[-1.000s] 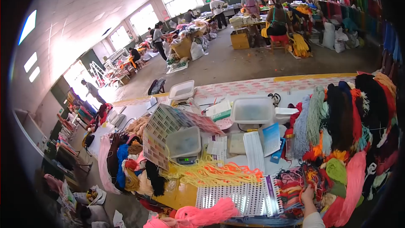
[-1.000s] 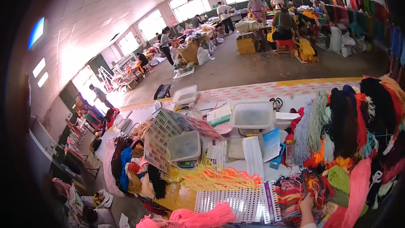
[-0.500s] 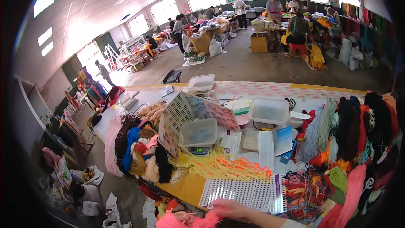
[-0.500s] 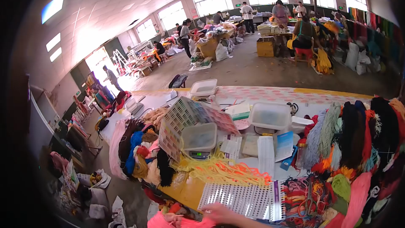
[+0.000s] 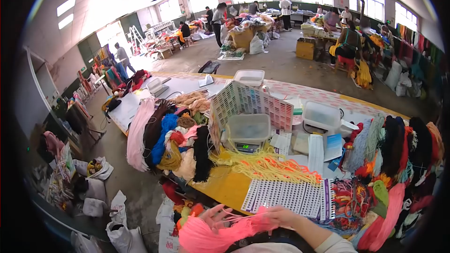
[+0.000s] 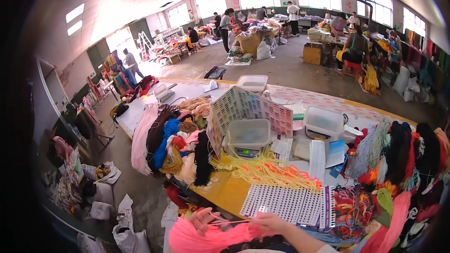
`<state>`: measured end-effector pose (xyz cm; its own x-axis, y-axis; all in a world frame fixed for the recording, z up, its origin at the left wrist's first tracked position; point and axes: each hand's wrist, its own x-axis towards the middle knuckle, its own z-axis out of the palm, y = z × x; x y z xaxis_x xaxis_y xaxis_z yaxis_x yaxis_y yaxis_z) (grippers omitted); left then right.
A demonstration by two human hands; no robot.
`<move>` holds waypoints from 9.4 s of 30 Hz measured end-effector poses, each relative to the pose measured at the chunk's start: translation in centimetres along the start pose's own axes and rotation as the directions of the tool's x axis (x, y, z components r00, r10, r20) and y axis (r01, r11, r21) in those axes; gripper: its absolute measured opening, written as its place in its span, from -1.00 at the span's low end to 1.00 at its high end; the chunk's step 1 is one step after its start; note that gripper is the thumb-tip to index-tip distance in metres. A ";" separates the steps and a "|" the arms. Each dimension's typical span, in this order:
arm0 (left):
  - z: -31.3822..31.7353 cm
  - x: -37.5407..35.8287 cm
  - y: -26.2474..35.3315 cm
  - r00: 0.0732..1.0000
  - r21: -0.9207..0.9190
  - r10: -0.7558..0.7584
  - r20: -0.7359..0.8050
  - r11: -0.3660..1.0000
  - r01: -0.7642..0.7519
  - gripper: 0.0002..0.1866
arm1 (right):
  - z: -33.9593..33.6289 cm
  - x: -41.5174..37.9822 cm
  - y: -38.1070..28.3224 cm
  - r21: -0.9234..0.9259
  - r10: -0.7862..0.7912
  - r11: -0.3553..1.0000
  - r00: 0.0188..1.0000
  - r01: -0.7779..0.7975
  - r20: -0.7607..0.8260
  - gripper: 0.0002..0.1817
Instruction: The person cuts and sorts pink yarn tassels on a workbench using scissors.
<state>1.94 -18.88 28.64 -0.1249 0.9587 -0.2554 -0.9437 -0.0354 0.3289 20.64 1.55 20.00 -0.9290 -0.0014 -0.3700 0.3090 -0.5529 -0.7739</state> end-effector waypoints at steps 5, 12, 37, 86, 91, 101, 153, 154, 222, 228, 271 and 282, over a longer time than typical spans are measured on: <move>-2.6 -1.6 1.9 1.000 -0.063 -0.021 0.001 0.998 0.021 -0.54 | -6.1 -2.2 8.1 -0.867 0.133 -0.131 0.858 -0.481 -0.496 -0.69; -1.4 -2.0 0.8 0.993 0.217 0.112 0.036 0.969 -0.117 -0.60 | 3.8 6.8 1.6 -0.683 -0.353 0.674 0.935 0.280 0.035 -0.69; 0.1 3.3 4.6 0.993 -0.562 -0.113 -0.032 0.824 0.075 -0.69 | 12.8 9.7 0.8 -0.115 0.095 0.993 0.544 0.003 0.834 -0.23; 3.1 0.8 4.9 0.661 0.260 0.685 0.307 0.607 -0.751 -0.18 | 13.1 9.2 -6.5 0.081 -0.085 0.995 0.938 0.061 0.335 -0.73; 2.4 1.1 6.3 0.760 0.071 0.559 0.331 0.789 -0.611 -0.66 | 12.0 10.4 -5.9 -0.266 -0.162 0.927 0.922 0.264 0.352 -0.69; 10.6 0.9 8.4 0.764 0.020 0.607 0.218 0.780 -0.625 -0.80 | 1.8 10.7 2.5 -0.565 -0.240 0.802 0.971 0.194 -0.007 -0.74; -0.3 8.9 -7.2 0.866 0.138 -0.312 0.391 0.950 0.281 -0.79 | 7.3 -16.8 -16.5 -0.999 -0.942 -0.031 0.333 0.032 0.040 -0.81; -0.3 8.9 -6.9 0.866 0.159 -0.325 0.380 0.945 0.285 -0.79 | 7.7 -16.7 -16.4 -0.999 -0.941 -0.030 0.337 0.021 0.035 -0.81; -0.8 11.6 -7.7 0.931 0.110 -0.363 0.024 0.927 0.359 -0.62 | 5.4 -3.3 -3.2 0.233 -0.254 0.849 0.753 0.474 -0.607 -0.90; -0.6 11.4 -8.0 0.931 0.058 -0.358 0.068 0.933 0.355 -0.59 | 5.4 -4.0 -1.9 0.366 -0.195 0.817 0.811 0.446 -0.552 -0.90; 0.9 12.7 -9.9 0.938 0.093 -0.344 -0.046 0.933 0.347 -0.69 | 3.4 -5.4 -2.3 0.415 -0.156 0.798 0.815 0.436 -0.558 -0.84; 1.1 12.7 -10.2 0.925 0.046 -0.366 -0.103 0.927 0.372 -0.70 | 3.9 -5.2 -2.9 0.134 -0.179 0.926 0.721 0.354 -0.670 -0.88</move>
<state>10.29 -6.04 23.03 0.1984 0.8707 -0.4501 -0.9071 0.3370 0.2521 23.78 -0.04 26.20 -0.5886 0.6558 -0.4727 -0.0702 -0.6240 -0.7783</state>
